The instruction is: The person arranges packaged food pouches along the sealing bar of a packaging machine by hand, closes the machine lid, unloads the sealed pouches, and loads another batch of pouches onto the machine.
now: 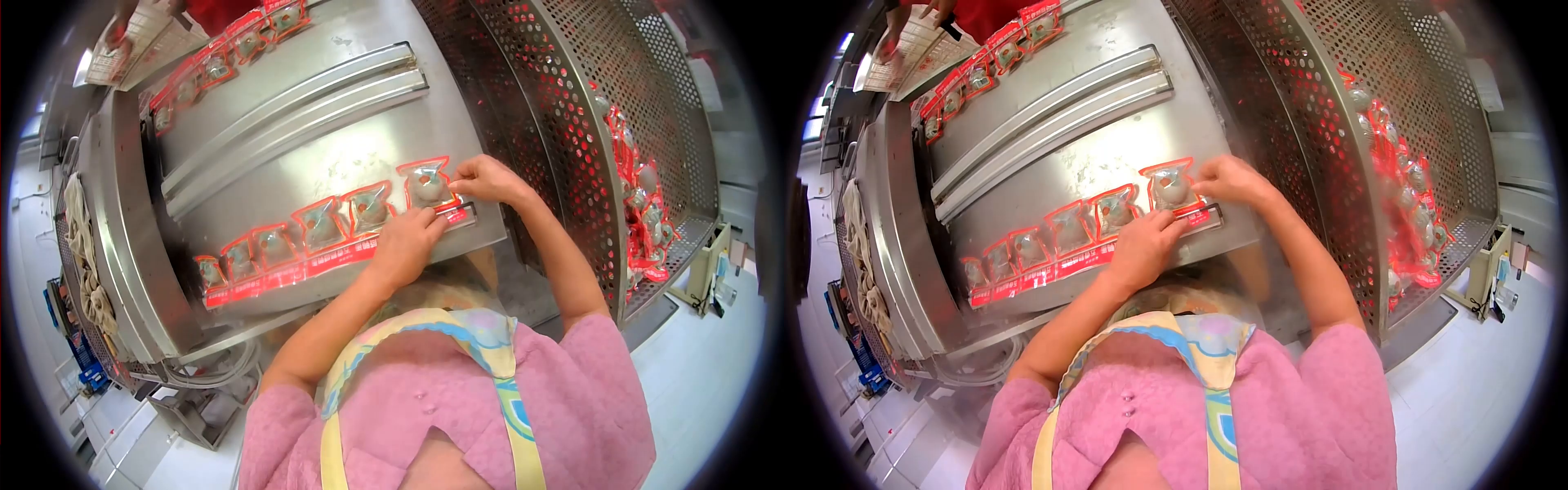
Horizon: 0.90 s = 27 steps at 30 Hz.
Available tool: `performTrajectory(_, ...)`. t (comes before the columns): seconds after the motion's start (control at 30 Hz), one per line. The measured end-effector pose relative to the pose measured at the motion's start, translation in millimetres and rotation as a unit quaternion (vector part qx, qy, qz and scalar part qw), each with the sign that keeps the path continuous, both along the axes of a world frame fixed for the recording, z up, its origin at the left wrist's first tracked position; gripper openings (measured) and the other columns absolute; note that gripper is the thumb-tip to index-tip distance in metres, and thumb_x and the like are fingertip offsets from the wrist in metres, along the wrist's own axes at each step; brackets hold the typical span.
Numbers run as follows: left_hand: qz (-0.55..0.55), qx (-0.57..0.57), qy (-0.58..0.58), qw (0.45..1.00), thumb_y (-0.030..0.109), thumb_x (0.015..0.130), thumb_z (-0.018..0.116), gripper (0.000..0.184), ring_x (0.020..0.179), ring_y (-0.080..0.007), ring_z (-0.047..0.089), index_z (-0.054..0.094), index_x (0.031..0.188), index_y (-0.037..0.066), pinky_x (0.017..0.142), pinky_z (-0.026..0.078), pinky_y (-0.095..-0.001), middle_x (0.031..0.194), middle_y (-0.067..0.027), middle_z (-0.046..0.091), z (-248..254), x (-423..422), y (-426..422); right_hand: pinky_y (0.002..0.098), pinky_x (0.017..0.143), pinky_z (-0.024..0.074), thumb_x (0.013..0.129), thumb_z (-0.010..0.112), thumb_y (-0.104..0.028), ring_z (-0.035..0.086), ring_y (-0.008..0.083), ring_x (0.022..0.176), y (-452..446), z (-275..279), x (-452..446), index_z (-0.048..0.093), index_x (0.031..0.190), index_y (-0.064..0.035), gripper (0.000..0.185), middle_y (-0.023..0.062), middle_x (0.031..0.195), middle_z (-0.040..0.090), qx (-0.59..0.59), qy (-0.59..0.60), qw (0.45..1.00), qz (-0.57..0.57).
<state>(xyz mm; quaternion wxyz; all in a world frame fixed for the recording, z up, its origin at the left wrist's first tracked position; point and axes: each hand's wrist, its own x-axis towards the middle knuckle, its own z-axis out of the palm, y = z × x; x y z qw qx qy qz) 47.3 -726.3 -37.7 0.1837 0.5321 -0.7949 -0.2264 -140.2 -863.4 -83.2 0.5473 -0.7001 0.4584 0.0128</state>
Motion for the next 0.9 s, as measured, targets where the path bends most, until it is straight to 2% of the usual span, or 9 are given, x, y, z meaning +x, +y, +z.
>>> performTrajectory(0.17, -0.003, -0.036, 0.023, 0.999, 0.006, 0.074, 0.058, 0.024, 0.085, -0.0231, 0.058, 0.062, 0.097, 0.008, 0.065, 0.05, -0.0369, 0.088, -0.0051, 0.055, -5.4, -4.8, 4.8, 0.0355, 0.063, 0.0474, 0.077, 0.069, -0.026, 0.059, 0.0215, 0.063, 2.5, -0.5, -1.1, 0.068, 0.083, -0.0012, 0.026, 0.0134, 0.071, 0.065, -0.034, 0.022, 0.999, 0.028)
performTrajectory(0.37, 0.004, -0.021, 0.011, 1.0, 0.007, 0.074, 0.058, 0.024, 0.086, -0.0224, 0.057, 0.063, 0.097, 0.01, 0.063, 0.05, -0.0358, 0.089, -0.0048, 0.055, -8.1, -8.1, 9.1, 0.0385, 0.063, 0.0466, 0.078, 0.069, -0.026, 0.061, 0.0256, 0.065, 6.9, 6.8, 0.6, 0.066, 0.082, -0.0007, 0.026, 0.0165, 0.072, 0.063, -0.046, 0.002, 0.999, 0.013)
performTrajectory(0.67, 0.017, -0.038, 0.021, 0.999, 0.007, 0.073, 0.057, 0.026, 0.081, -0.0222, 0.054, 0.064, 0.099, 0.011, 0.062, 0.048, -0.0351, 0.086, -0.0055, 0.052, -3.8, -13.5, 11.2, 0.0384, 0.063, 0.0455, 0.082, 0.065, -0.019, 0.056, 0.0299, 0.064, 21.5, 18.6, 4.5, 0.065, 0.082, 0.0007, 0.02, 0.0191, 0.072, 0.06, -0.107, -0.011, 0.994, -0.021)
performTrajectory(0.77, 0.015, -0.03, 0.0, 0.999, 0.006, 0.075, 0.058, 0.035, 0.083, -0.0203, 0.055, 0.066, 0.107, 0.017, 0.063, 0.049, -0.0336, 0.086, -0.0036, 0.052, -9.2, -14.1, 12.5, 0.0378, 0.063, 0.0458, 0.082, 0.066, -0.018, 0.056, 0.0289, 0.065, 25.6, 8.1, 0.2, 0.065, 0.083, 0.0006, 0.018, 0.0182, 0.072, 0.06, -0.115, -0.04, 0.992, -0.035)
performTrajectory(0.9, 0.01, -0.04, 0.023, 0.999, 0.006, 0.075, 0.056, 0.028, 0.082, -0.0238, 0.054, 0.064, 0.101, 0.011, 0.064, 0.047, -0.036, 0.086, -0.0064, 0.052, -7.8, -13.4, 12.5, 0.0366, 0.064, 0.0465, 0.081, 0.067, -0.017, 0.058, 0.0275, 0.067, 22.7, 8.1, -2.4, 0.064, 0.085, 0.0011, 0.018, 0.0168, 0.074, 0.061, -0.091, -0.031, 0.995, -0.035)
